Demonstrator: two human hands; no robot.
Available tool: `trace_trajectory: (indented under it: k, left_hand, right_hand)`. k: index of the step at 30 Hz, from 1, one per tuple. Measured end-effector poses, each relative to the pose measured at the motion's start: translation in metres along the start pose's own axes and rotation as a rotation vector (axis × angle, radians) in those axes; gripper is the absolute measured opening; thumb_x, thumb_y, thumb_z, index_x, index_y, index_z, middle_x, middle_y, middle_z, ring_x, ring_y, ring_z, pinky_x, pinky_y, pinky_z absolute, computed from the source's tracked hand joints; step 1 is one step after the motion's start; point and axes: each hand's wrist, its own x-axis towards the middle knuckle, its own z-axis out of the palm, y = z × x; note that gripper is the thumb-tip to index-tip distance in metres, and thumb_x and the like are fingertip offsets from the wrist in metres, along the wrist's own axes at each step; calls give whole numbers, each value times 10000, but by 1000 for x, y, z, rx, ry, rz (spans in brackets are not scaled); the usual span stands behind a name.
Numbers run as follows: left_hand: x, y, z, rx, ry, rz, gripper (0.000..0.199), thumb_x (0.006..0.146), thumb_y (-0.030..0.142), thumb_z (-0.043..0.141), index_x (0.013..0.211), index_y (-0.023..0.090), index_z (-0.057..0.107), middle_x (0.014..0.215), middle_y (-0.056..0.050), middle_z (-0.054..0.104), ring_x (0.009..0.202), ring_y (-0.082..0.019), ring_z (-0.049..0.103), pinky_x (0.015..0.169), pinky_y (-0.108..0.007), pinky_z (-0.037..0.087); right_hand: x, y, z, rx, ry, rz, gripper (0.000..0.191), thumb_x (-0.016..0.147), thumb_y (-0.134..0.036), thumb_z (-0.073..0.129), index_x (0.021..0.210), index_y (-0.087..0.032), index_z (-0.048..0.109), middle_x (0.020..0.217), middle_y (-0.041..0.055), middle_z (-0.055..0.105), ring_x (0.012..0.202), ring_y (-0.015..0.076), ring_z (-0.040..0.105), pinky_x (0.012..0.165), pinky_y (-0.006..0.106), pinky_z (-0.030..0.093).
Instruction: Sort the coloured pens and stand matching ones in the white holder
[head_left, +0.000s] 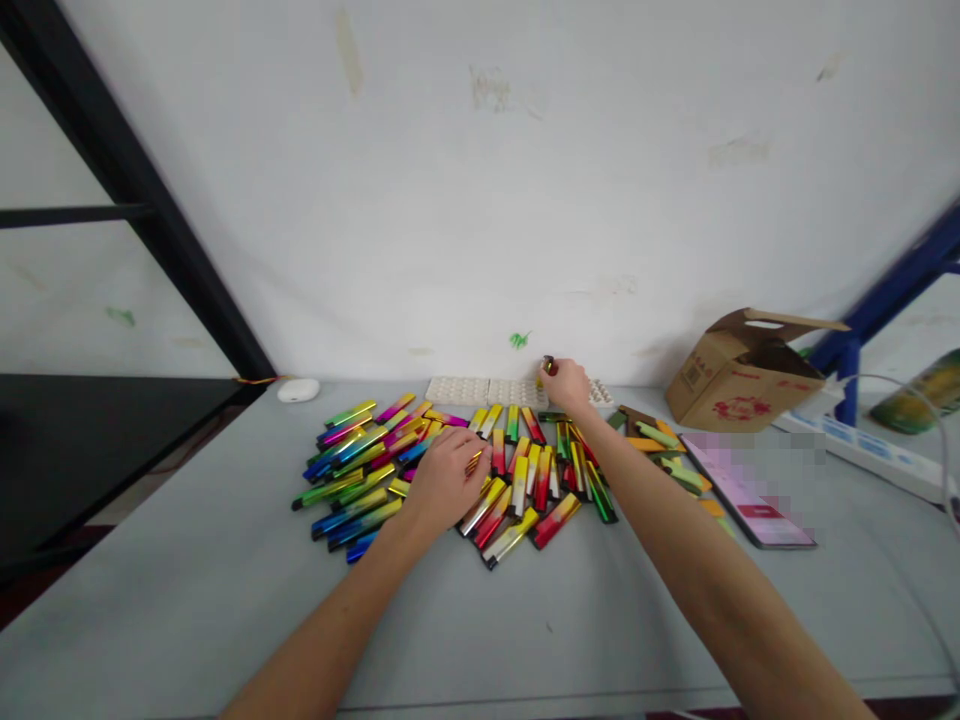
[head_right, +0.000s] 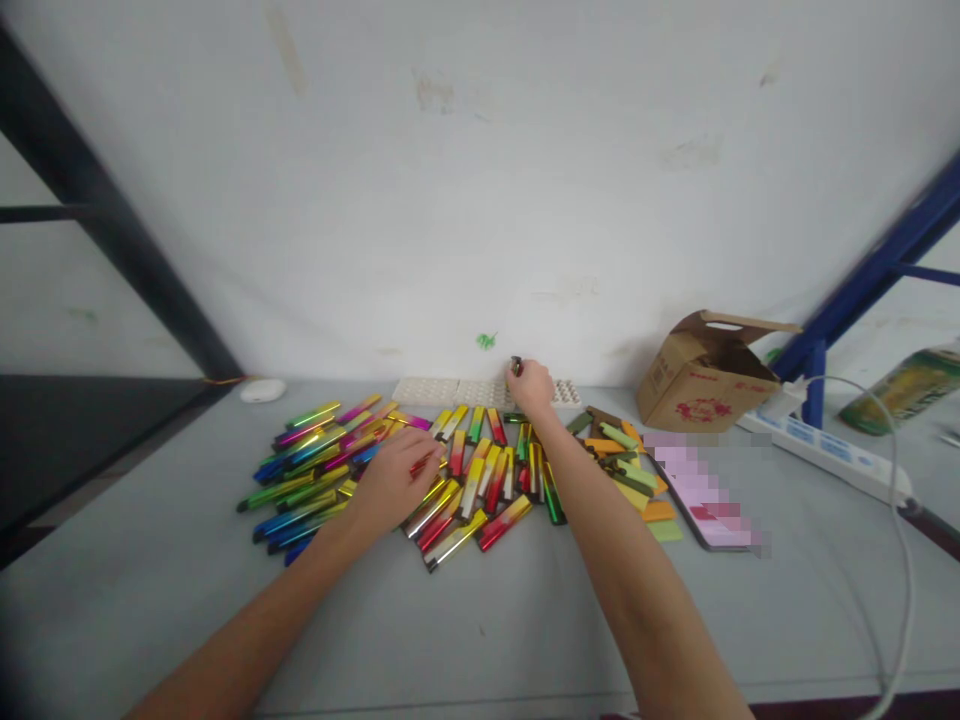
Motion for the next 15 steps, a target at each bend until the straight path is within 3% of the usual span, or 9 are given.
trace_trajectory:
  k: [15]
  left_hand:
    - [-1, -5, 1, -3, 17, -13, 226, 928, 216, 455, 806, 165, 639, 850, -67, 648, 867, -203, 579, 833, -367, 471]
  right_hand:
    - [0, 3, -8, -74, -55, -56, 328, 888, -325, 464, 1070, -129, 654, 1081, 191, 681, 1019, 285, 638, 815, 333, 456]
